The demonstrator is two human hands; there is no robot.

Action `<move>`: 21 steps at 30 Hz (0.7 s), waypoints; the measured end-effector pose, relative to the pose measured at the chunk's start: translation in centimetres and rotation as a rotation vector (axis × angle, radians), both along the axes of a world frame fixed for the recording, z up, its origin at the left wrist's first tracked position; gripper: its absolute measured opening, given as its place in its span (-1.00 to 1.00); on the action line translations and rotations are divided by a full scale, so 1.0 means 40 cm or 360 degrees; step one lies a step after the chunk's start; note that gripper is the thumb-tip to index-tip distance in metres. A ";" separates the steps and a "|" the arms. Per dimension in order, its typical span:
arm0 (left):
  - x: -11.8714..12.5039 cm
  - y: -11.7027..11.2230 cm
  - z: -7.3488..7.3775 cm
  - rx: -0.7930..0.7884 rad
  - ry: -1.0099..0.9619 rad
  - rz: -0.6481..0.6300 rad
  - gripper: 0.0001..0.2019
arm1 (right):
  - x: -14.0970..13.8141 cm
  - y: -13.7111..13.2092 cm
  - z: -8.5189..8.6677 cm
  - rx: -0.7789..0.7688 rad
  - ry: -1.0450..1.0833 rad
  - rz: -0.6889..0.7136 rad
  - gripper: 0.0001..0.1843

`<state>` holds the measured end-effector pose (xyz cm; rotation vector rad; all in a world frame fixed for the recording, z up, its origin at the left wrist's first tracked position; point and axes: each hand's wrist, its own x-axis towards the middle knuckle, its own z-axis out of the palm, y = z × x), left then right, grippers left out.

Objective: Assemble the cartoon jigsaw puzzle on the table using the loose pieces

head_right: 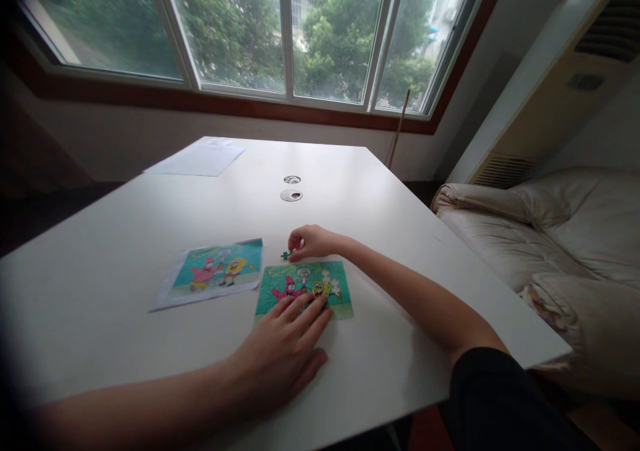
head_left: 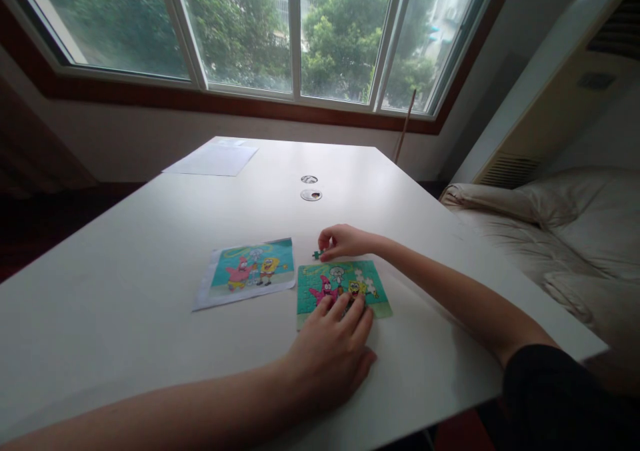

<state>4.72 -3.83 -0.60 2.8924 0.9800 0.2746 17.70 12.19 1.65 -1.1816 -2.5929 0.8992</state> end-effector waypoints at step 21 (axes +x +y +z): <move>0.008 0.018 0.029 0.0003 0.0038 -0.0209 -0.65 | 0.274 -0.149 0.022 0.0049 0.0187 -0.0128 -0.72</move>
